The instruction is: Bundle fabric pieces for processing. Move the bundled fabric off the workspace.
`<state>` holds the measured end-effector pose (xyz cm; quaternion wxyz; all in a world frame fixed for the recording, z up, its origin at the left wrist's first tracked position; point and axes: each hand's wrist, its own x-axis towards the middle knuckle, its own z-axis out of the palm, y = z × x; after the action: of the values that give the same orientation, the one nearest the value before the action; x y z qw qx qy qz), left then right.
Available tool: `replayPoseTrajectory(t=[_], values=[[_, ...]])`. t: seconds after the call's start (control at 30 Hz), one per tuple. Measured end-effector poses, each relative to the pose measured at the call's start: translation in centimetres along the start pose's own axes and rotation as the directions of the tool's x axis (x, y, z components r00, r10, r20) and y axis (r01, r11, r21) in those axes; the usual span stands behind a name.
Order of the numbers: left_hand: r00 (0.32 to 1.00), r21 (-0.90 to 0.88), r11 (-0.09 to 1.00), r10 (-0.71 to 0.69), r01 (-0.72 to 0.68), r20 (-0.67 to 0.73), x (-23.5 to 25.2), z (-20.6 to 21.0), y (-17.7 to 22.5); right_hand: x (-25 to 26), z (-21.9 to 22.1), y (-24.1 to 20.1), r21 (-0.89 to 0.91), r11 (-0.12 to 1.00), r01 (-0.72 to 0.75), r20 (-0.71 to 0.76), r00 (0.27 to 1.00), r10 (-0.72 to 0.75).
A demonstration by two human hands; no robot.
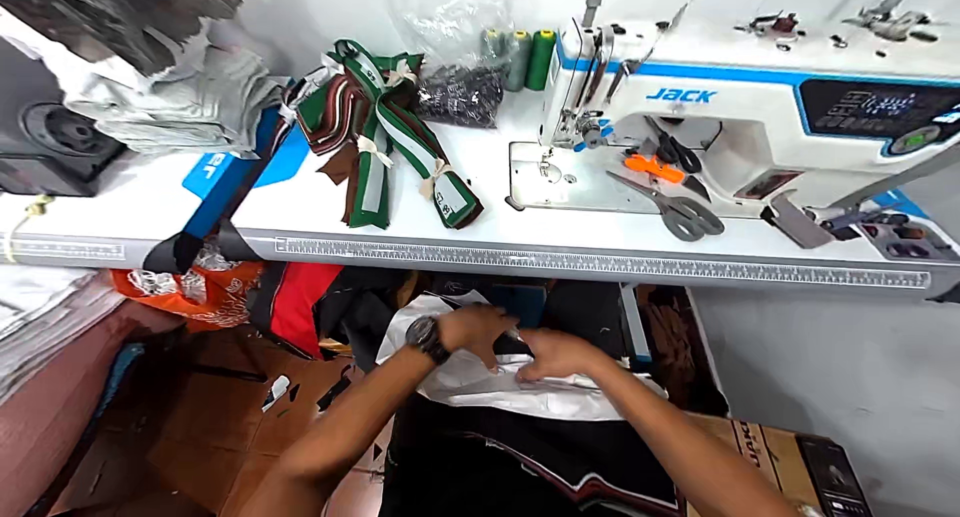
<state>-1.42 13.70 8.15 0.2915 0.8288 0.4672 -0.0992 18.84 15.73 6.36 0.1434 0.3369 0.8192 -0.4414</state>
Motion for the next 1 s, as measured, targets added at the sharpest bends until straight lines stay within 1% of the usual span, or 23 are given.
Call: replayPoseTrajectory(t=[0.07,0.1,0.13,0.17,0.2,0.23,0.27,0.33,0.4,0.43,0.47,0.5,0.53,0.57,0.6,0.63,0.67,0.73,0.77,0.83,0.9,0.93,1.0], values=[[0.992,0.101,0.990,0.095,-0.103,0.088,2.8,-1.2,-0.9,-1.4,0.6,-2.4,-0.173,0.980,-0.103,-0.039,0.994,0.098],[0.980,0.139,0.974,0.162,-0.177,0.114,3.6,-1.5,-1.1,-2.1,0.9,-3.4,-0.221,0.963,-0.154,-0.060,0.988,0.144],[0.963,0.136,0.962,0.215,-0.238,0.163,3.7,-1.9,-0.8,-2.8,1.2,-4.0,-0.244,0.952,-0.187,-0.081,0.982,0.173],[0.943,0.102,0.966,0.205,-0.238,0.261,3.2,-2.7,0.2,-3.3,1.4,-4.3,-0.243,0.948,-0.204,-0.099,0.978,0.185],[0.914,0.077,0.981,0.138,-0.180,0.381,2.3,-3.7,1.6,-3.8,1.8,-4.5,-0.231,0.949,-0.212,-0.118,0.975,0.189],[0.884,0.068,0.987,0.097,-0.143,0.458,1.7,-4.0,2.3,-4.3,2.2,-4.6,-0.221,0.951,-0.215,-0.144,0.972,0.186],[0.874,0.053,0.988,0.101,-0.143,0.475,1.5,-3.7,2.2,-4.8,2.6,-4.5,-0.209,0.954,-0.217,-0.173,0.968,0.182],[0.911,0.051,0.983,0.145,-0.178,0.385,0.8,-2.2,1.8,-5.9,2.8,-4.0,-0.187,0.959,-0.212,-0.206,0.963,0.173],[0.962,0.162,0.973,0.119,-0.162,0.247,-2.3,-0.6,3.8,-7.7,2.5,-2.7,-0.193,0.964,-0.184,-0.160,0.975,0.154],[0.984,0.203,0.970,0.110,-0.137,0.139,-4.4,0.6,5.1,-8.8,2.5,-1.8,-0.198,0.970,-0.140,-0.132,0.985,0.115],[0.994,0.232,0.967,0.109,-0.106,0.000,-6.3,2.1,6.4,-9.8,2.6,-0.7,-0.207,0.975,-0.085,-0.123,0.991,0.060],[0.978,0.274,0.959,0.121,-0.072,-0.168,-7.9,3.8,7.3,-10.6,2.9,0.3,-0.227,0.973,-0.033,-0.139,0.990,0.001],[0.944,0.307,0.951,0.121,-0.023,-0.305,-9.2,5.4,8.1,-11.2,3.4,1.0,-0.247,0.969,0.008,-0.177,0.983,-0.053],[0.919,0.314,0.949,0.099,0.029,-0.383,-10.2,6.6,8.6,-11.8,4.1,1.4,-0.275,0.961,0.020,-0.224,0.971,-0.085],[0.916,0.286,0.956,0.056,0.065,-0.398,-11.1,7.1,8.8,-12.1,4.4,1.4,-0.294,0.956,-0.001,-0.242,0.968,-0.073],[0.933,0.225,0.970,-0.002,0.089,-0.360,-11.9,7.0,8.7,-12.4,4.6,1.4,-0.301,0.953,-0.032,-0.233,0.972,-0.040],[0.956,0.144,0.983,-0.066,0.111,-0.285,-12.4,6.3,8.2,-12.5,4.5,1.6,-0.292,0.955,-0.050,-0.218,0.976,-0.015],[0.984,-0.025,0.987,-0.161,0.160,-0.072,-12.6,4.0,6.0,-12.2,3.6,2.7,-0.223,0.974,-0.037,-0.193,0.981,-0.007],[0.986,-0.104,0.980,-0.168,0.168,0.006,-12.3,2.9,4.3,-11.6,2.7,3.5,-0.168,0.986,-0.011,-0.173,0.985,-0.019],[0.995,-0.272,0.957,-0.103,0.104,0.020,-10.9,1.9,0.3,-9.9,0.8,5.2,-0.025,0.999,0.037,-0.074,0.997,-0.038],[0.999,-0.400,0.916,-0.005,0.026,0.051,-8.9,1.0,-2.9,-8.3,-0.9,6.0,0.118,0.992,0.036,0.045,0.998,-0.042],[0.994,-0.461,0.887,0.033,0.018,0.102,-7.9,0.2,-3.9,-7.6,-1.7,6.0,0.187,0.982,0.017,0.102,0.994,-0.036],[0.967,-0.540,0.839,0.081,0.064,0.240,-6.4,-1.6,-5.1,-7.0,-2.3,5.6,0.306,0.952,-0.026,0.167,0.986,-0.027]])
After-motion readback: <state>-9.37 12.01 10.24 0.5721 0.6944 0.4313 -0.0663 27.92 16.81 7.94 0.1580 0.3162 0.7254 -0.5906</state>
